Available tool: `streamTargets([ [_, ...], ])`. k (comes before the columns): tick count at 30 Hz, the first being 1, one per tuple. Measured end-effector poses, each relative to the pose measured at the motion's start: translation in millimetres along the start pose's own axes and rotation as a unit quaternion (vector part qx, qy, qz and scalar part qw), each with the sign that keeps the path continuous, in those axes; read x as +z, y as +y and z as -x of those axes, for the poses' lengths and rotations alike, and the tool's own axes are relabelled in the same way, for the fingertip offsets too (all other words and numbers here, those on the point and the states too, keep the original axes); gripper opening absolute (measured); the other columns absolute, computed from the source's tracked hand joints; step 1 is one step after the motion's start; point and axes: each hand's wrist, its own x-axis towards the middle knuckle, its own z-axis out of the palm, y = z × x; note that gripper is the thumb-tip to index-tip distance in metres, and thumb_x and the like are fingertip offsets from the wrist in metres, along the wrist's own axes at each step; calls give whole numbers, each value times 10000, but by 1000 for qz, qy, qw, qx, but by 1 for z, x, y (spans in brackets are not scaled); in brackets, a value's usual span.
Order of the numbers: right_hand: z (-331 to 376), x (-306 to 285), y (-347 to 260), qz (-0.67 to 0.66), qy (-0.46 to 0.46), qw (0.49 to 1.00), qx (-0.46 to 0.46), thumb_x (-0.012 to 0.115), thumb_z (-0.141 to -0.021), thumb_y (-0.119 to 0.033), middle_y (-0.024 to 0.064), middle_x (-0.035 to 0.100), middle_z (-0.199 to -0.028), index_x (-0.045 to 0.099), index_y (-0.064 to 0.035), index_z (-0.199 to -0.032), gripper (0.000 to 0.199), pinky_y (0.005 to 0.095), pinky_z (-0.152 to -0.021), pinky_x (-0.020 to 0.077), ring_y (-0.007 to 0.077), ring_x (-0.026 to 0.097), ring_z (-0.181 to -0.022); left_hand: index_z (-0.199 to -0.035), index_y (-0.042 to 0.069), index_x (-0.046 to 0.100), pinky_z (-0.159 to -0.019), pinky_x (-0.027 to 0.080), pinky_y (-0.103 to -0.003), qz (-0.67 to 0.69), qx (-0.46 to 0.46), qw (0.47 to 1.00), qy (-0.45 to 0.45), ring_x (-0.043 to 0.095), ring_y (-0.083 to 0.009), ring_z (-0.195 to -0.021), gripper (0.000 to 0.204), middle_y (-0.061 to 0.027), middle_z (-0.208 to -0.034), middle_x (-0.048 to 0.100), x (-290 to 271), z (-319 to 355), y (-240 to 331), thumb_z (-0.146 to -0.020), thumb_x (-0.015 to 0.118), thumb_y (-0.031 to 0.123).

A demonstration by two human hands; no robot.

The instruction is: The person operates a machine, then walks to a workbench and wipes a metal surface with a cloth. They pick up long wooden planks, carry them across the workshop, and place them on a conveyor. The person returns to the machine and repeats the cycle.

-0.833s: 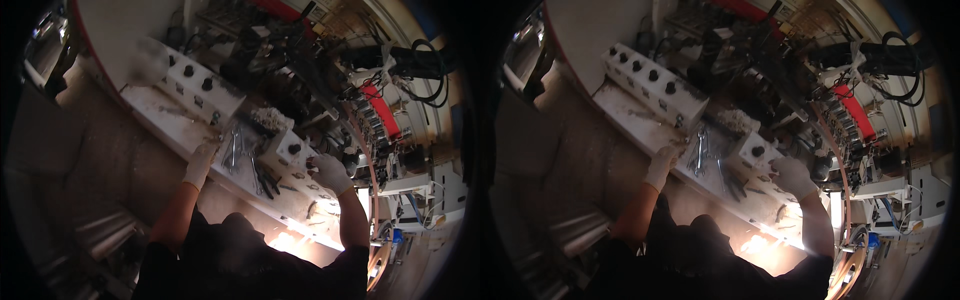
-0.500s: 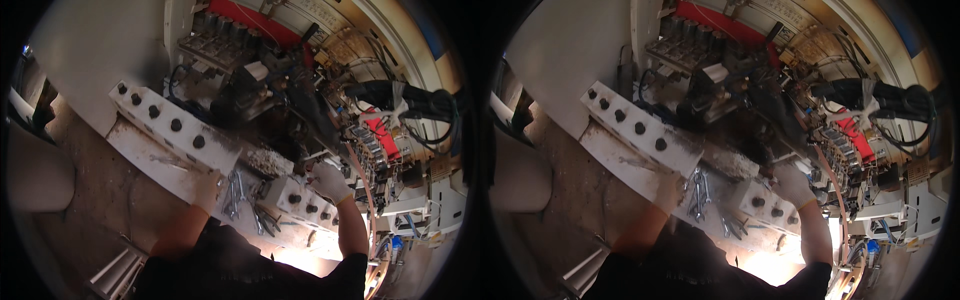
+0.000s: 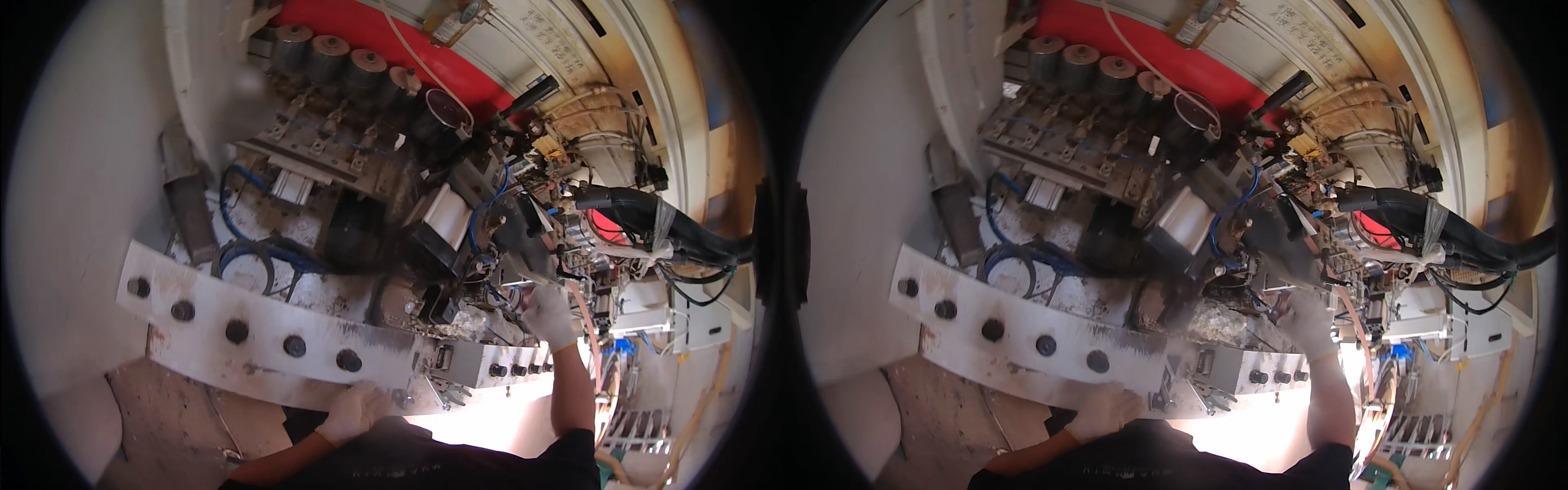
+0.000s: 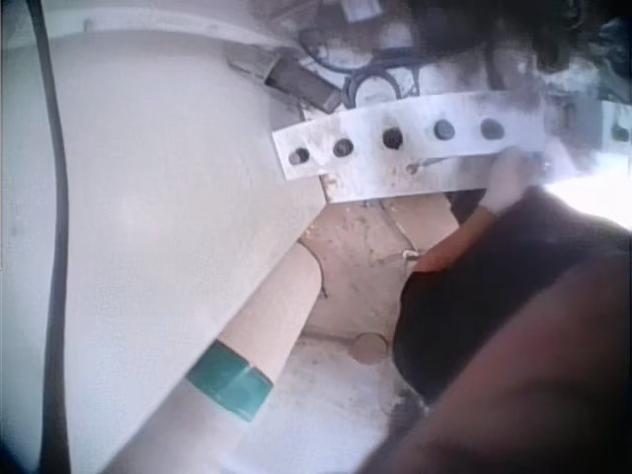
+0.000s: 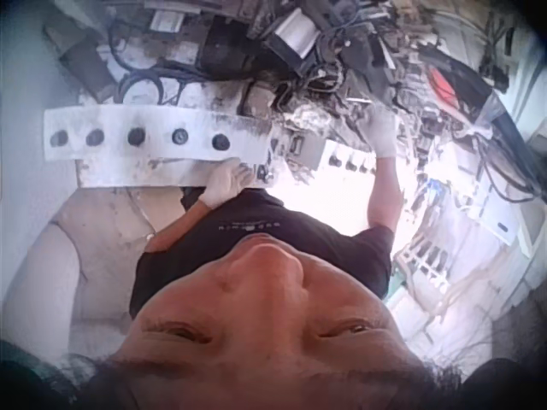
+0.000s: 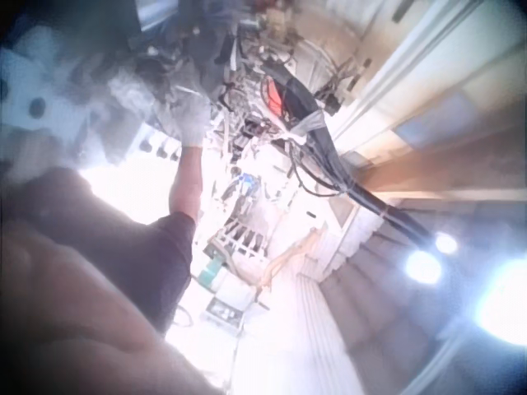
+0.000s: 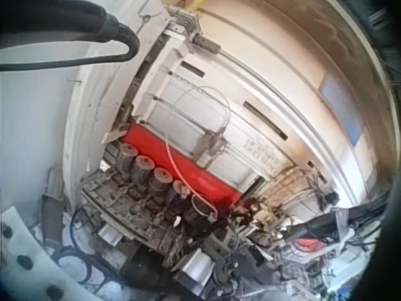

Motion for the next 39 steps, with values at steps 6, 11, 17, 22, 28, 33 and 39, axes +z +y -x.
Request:
streamTargets([
  [6, -68, -16, 65, 107, 15, 978, 181, 774, -887, -240, 195, 733, -1147, 744, -70, -1100, 274, 497, -1013, 557, 405, 674, -1153, -1365, -25, 562, -976, 602, -576, -553, 147, 809, -132, 694, -389, -1169, 340, -238, -1333, 660, -33, -20, 20, -1104, 567, 192],
  [11, -100, -9, 70, 181, -21, 953, 243, 764, -904, -255, 182, 739, -1214, 749, -84, -1108, 267, 501, -988, 581, 406, 715, -1137, -1331, -30, 577, -944, 585, -383, -585, 98, 799, -99, 687, -237, -1038, 296, -156, -1235, 666, -39, -18, 21, -1116, 563, 173],
  [17, -132, 4, 54, 265, -106, 917, 280, 752, -941, -336, 122, 744, -1317, 757, -135, -1188, 318, 489, -947, 610, 360, 738, -1169, -1097, 54, 574, -923, 507, -228, -399, -26, 910, -110, 587, -92, -952, 94, 14, -1012, 511, -10, -12, 37, -1118, 580, 145],
  [22, -145, 5, 74, 299, -142, 921, 206, 717, -946, -331, 150, 789, -1204, 820, -132, -1120, 284, 511, -965, 603, 373, 745, -1156, -992, 84, 586, -763, 457, -247, -132, -112, 984, -31, 510, -90, -830, 92, 37, -919, 485, 38, 10, 48, -1081, 608, 82],
  [28, -164, 9, 105, 305, -244, 897, 207, 649, -1004, -416, 179, 812, -1136, 840, -138, -1137, 362, 505, -957, 615, 379, 779, -1090, -918, 105, 606, -633, 407, -302, -412, 62, 908, -43, 477, -113, -746, 144, 28, -834, 503, 52, 15, 46, -1054, 616, 59],
  [33, -162, 7, 111, 289, -232, 916, 151, 596, -1045, -566, 184, 811, -1080, 838, -146, -1129, 492, 523, -896, 616, 391, 785, -1023, -1150, 102, 698, -804, 529, -374, -623, 137, 769, -41, 638, -238, -937, 134, -84, -1035, 668, 47, 29, 54, -1072, 648, 199],
  [39, -167, -7, 100, 262, -271, 906, 195, 620, -1006, -312, 164, 812, -1167, 847, -149, -1143, 311, 497, -940, 621, 367, 783, -1107, -1235, 86, 771, -918, 575, -412, -736, 224, 630, -106, 754, -330, -1014, 250, -156, -1058, 778, 46, 32, 61, -1025, 729, 216],
])
